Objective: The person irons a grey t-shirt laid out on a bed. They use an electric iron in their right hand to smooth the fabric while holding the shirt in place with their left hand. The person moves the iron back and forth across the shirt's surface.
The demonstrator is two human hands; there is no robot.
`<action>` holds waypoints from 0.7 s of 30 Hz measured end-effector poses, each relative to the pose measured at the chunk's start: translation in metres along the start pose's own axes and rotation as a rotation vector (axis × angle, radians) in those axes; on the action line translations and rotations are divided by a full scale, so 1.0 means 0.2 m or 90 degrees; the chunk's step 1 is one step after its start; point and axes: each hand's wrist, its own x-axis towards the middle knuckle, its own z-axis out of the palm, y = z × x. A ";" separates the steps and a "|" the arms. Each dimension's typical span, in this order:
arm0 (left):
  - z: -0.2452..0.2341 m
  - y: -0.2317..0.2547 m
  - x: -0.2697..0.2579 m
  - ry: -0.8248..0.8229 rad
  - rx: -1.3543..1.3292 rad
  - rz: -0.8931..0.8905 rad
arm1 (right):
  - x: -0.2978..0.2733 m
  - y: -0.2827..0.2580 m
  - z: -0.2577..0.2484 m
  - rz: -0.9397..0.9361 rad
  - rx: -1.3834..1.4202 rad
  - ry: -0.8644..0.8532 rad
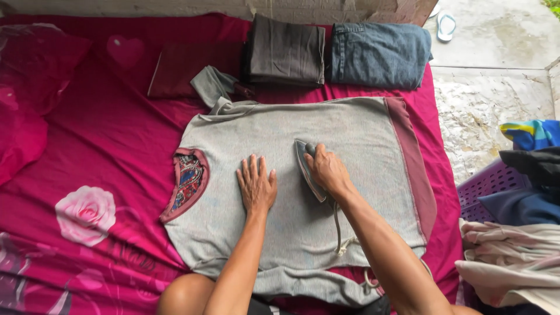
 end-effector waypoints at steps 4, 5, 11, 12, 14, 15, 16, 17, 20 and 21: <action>-0.04 0.03 -0.01 -0.010 0.040 -0.007 | 0.09 0.04 -0.14 0.029 0.003 0.026; -0.04 0.03 -0.01 -0.001 0.041 -0.004 | 0.11 0.07 -0.18 0.045 0.000 0.035; -0.02 0.02 -0.02 0.027 0.049 0.007 | 0.14 0.38 -0.32 0.132 -0.016 0.053; -0.02 0.02 -0.02 0.033 0.054 0.009 | 0.13 0.45 -0.34 0.149 -0.025 0.065; -0.01 0.01 -0.02 0.043 0.057 0.016 | 0.12 0.59 -0.33 0.169 -0.041 0.068; 0.00 0.01 -0.02 0.055 0.061 0.019 | 0.12 0.67 -0.33 0.185 -0.057 0.071; 0.00 0.01 -0.02 0.056 0.058 0.025 | 0.09 0.68 -0.36 0.190 -0.057 0.076; 0.00 0.01 -0.02 0.058 0.056 0.022 | 0.05 0.69 -0.38 0.202 -0.049 0.068; 0.03 -0.01 -0.02 0.064 0.035 0.023 | -0.03 0.74 -0.39 0.210 -0.053 0.052; 0.04 -0.02 0.00 0.066 0.019 0.020 | -0.04 0.75 -0.37 0.202 -0.066 0.040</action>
